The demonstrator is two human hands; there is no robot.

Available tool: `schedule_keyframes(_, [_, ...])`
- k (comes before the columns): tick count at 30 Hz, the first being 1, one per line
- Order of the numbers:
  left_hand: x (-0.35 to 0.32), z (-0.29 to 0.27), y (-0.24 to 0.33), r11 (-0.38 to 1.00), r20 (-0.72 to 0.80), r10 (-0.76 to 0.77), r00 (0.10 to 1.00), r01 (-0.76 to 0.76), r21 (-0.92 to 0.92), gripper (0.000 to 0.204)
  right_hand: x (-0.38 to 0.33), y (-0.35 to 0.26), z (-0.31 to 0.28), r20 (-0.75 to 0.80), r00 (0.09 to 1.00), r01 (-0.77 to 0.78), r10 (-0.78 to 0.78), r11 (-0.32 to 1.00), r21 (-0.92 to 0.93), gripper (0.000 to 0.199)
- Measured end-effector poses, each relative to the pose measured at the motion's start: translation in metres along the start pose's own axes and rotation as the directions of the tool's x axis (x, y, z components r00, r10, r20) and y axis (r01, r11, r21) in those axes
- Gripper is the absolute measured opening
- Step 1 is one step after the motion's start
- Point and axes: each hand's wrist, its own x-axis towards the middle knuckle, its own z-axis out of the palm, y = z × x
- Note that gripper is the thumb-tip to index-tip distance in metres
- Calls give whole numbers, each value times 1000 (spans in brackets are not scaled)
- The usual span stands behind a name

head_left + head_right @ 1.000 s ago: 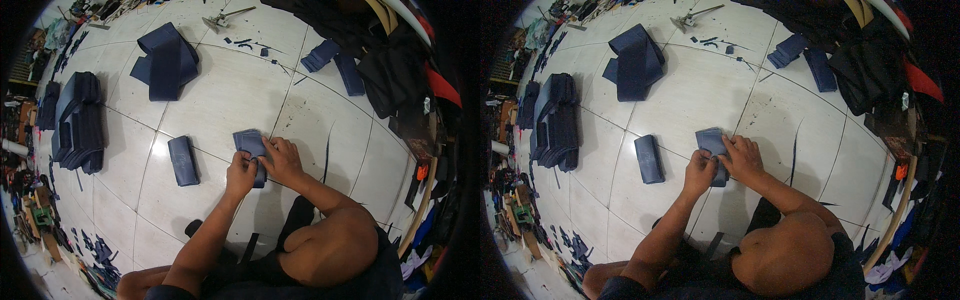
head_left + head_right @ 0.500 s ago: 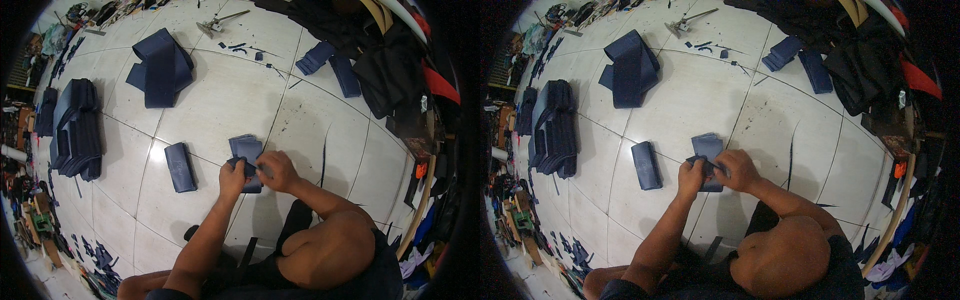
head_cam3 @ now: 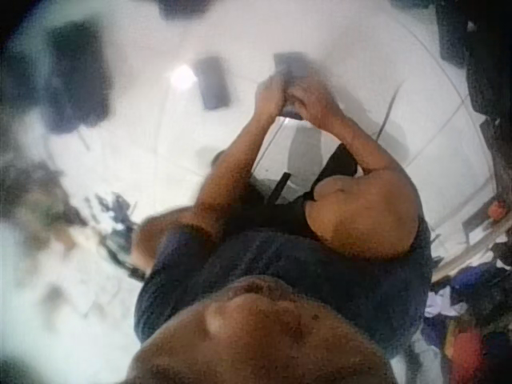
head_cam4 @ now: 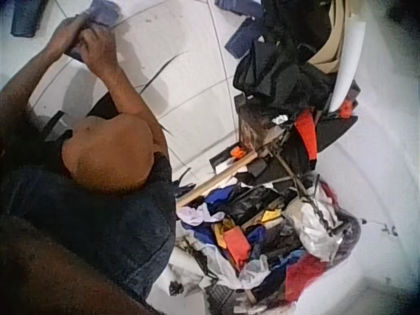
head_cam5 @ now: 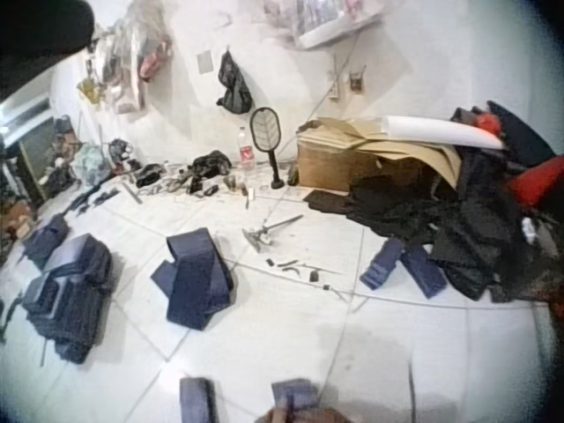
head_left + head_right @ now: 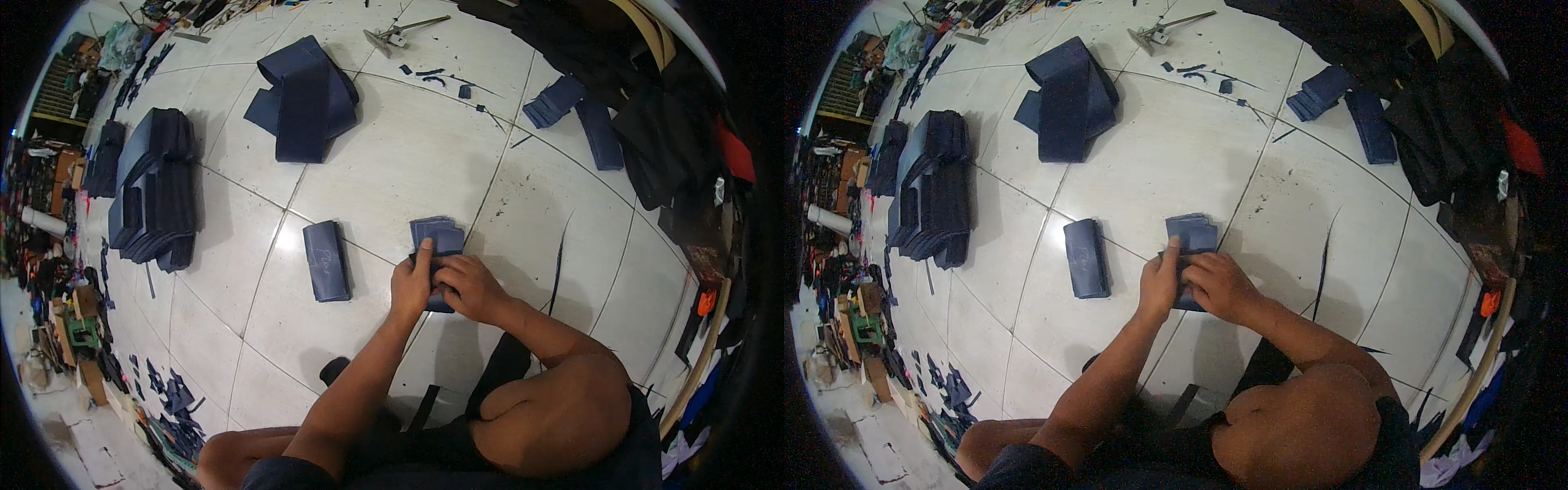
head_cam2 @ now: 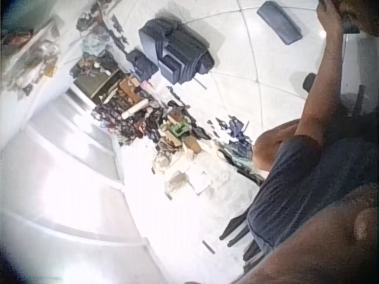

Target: The person sorts and stacks dark blue fabric pieces on a tiled floor by hand. The person picks up individual pieces, checks them, and adds them to various stacks in a workshop environment.

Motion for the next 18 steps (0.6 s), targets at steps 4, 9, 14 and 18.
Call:
schedule_keyframes(4, [-4, -1, -3, 995, 33, -3, 999, 6, -100, 33, -3, 5, -9, 62, 990, -133, 127, 986, 103, 23])
schedule_keyframes(9, [-10, 3, 4, 975, 49, -65, 997, 74, -208, 26, -5, 15, -10, -125, 950, -312, 286, 882, -354, 30])
schedule_keyframes(14, [11, -6, -32, 996, 66, 85, 994, -83, -29, 29, -5, 22, 2, -162, 973, -200, 167, 955, -217, 29])
schedule_keyframes(18, [-4, 2, -10, 972, 59, -17, 998, 31, -232, 30, -4, 9, -1, -109, 969, -207, 221, 970, 123, 17])
